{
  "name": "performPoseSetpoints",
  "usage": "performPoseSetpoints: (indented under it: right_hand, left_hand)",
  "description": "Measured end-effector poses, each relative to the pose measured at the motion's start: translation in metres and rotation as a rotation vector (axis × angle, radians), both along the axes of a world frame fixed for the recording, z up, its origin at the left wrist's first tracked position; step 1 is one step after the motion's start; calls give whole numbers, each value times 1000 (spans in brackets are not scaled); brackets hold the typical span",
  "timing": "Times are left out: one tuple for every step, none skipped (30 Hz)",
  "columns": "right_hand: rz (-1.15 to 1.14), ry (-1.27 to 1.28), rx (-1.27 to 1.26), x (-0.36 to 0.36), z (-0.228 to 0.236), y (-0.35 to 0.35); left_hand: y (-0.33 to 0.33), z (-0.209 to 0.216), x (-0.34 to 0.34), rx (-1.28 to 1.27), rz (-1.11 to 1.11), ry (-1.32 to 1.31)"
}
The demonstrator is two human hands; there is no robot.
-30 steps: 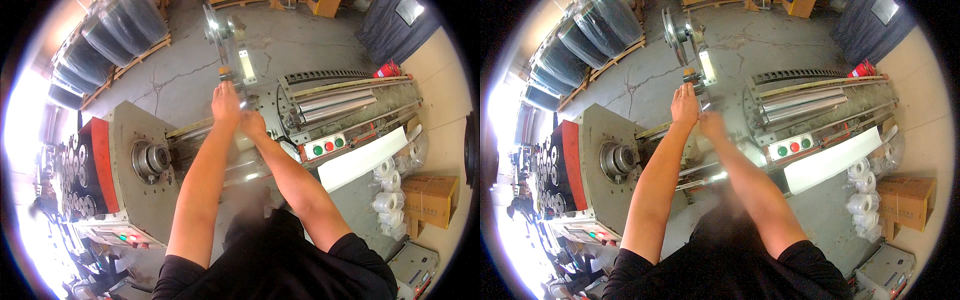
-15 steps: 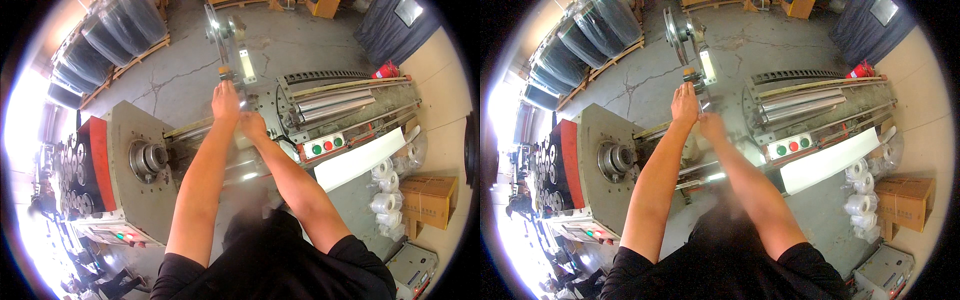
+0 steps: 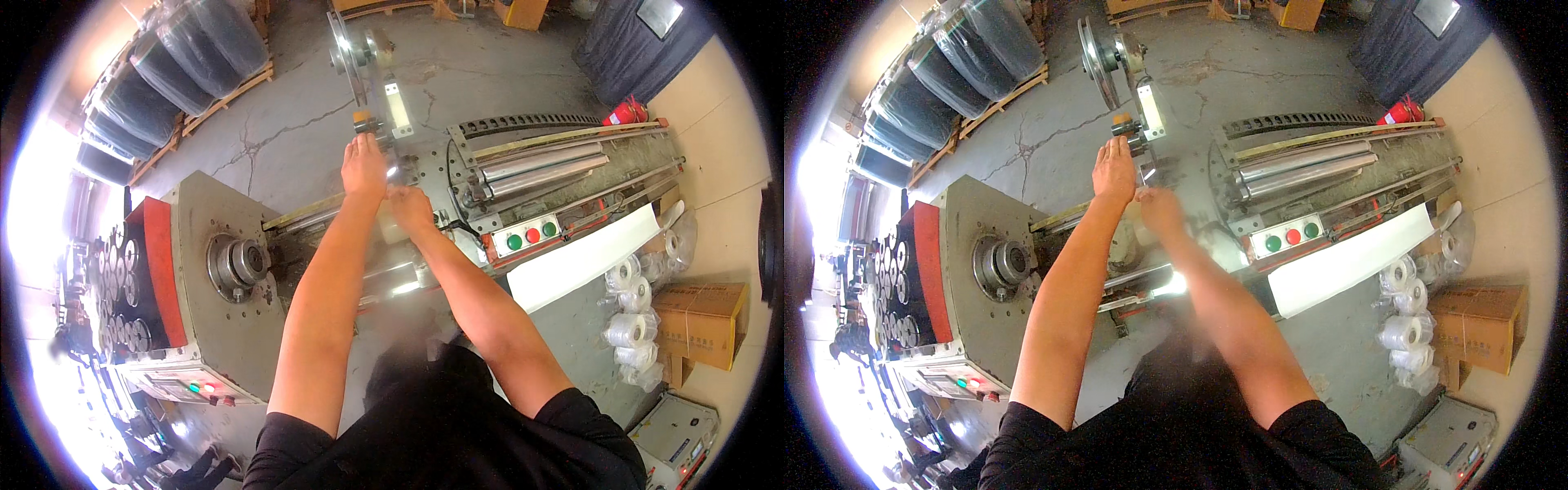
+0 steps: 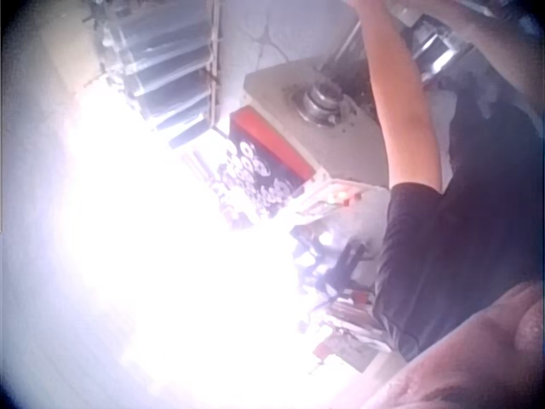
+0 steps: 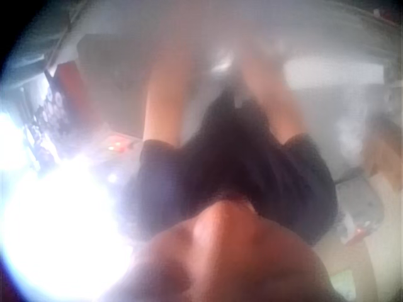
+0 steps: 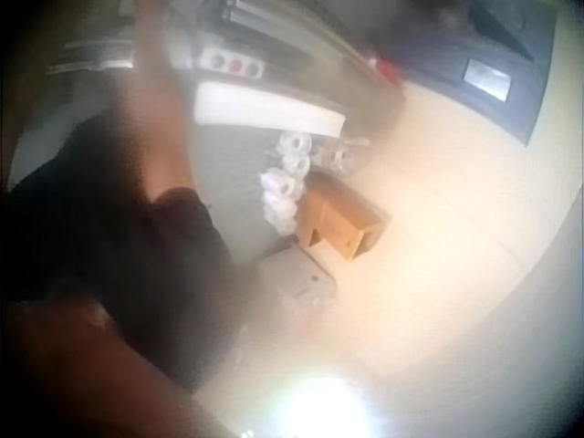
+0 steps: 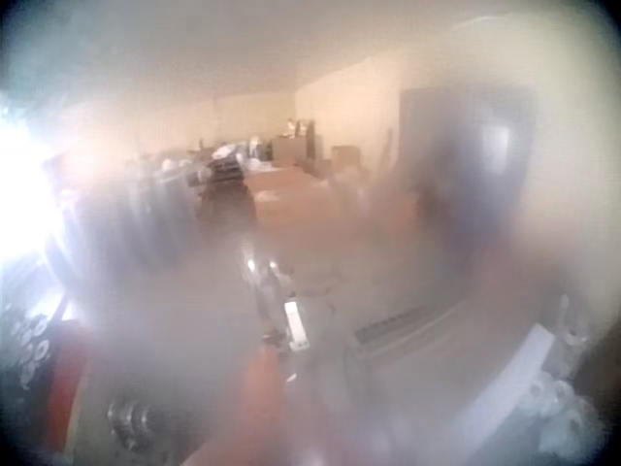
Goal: The person operates a labeling machine, adjusting the control panel and feeding a white label roll onto the rollers. They then insert several thin metal rods into the machine and continue to adjust the label roll and machine components.
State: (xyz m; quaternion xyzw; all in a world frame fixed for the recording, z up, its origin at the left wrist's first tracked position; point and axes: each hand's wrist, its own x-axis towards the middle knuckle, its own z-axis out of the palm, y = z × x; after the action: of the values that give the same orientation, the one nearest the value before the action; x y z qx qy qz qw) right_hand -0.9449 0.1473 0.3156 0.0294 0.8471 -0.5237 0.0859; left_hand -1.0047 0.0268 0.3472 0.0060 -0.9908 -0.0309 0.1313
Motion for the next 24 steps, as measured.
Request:
performPoseSetpoints:
  right_hand:
    - [12, 25, 9, 0, -3, 2]
    - [23, 50, 18, -1, -5, 5]
    - [18, 39, 30, -1, -8, 7]
    - [16, 28, 41, 1, -5, 6]
    - [14, 17, 52, 3, -2, 6]
    - [9, 5, 47, 4, 2, 7]
    - [1, -9, 43, 5, 6, 9]
    - [-6, -23, 39, 6, 10, 10]
    - [-15, -29, 31, 7, 11, 11]
    - [-24, -33, 22, 7, 12, 12]
    - [-34, -36, 13, 7, 12, 13]
    - [-39, -45, 6, 7, 12, 14]
    - [-42, -54, -3, 7, 11, 14]
    - [-46, -62, -12, 7, 10, 14]
    - [-44, -57, -21, 7, 8, 14]
    - [-44, -54, -28, 7, 6, 15]
    - [-44, -50, -36, 7, 5, 16]
    - [-39, -46, -32, 6, 3, 17]
    - [-35, -45, -27, 6, 1, 19]
    - [-32, -43, -22, 6, 0, 21]
    - [-30, -24, -6, 6, -1, 23]
    - [-24, -3, 8, 7, 0, 23]
    - [-18, 18, 22, 8, 1, 24]
    - [-13, 4, 18, 9, 3, 25]
  left_hand:
    - [1, -1, -1, -7, -4, 11]
    - [3, -2, -2, -15, -7, 22]
    - [4, -2, -2, -22, -10, 33]
    - [3, -5, -3, -17, -13, 50]
    - [2, -7, -3, -11, -16, 66]
    - [2, -10, -4, -6, -18, 83]
    - [4, -6, -4, -8, -17, 39]
    - [6, -2, -4, -11, -15, -4]
    - [8, 1, -4, -14, -14, -48]
    - [9, 3, -4, -14, -13, -54]
    - [10, 5, -3, -14, -13, -60]
    - [12, 7, -3, -14, -13, -66]
    - [11, 4, -4, -21, -15, -50]
    - [10, 2, -6, -27, -18, -35]
    - [9, -1, -7, -34, -21, -19]
    - [9, -3, -9, -27, -21, -12]
    - [10, -5, -10, -20, -20, -6]
    - [10, -7, -11, -13, -20, 1]
    - [12, -6, -11, -6, -18, -4]
    - [15, -6, -11, 1, -16, -8]
    - [17, -5, -12, 8, -14, -13]
    - [16, -8, -12, -20, -17, 13]
    - [15, -10, -12, -49, -21, 38]
    - [14, -13, -13, -78, -24, 63]
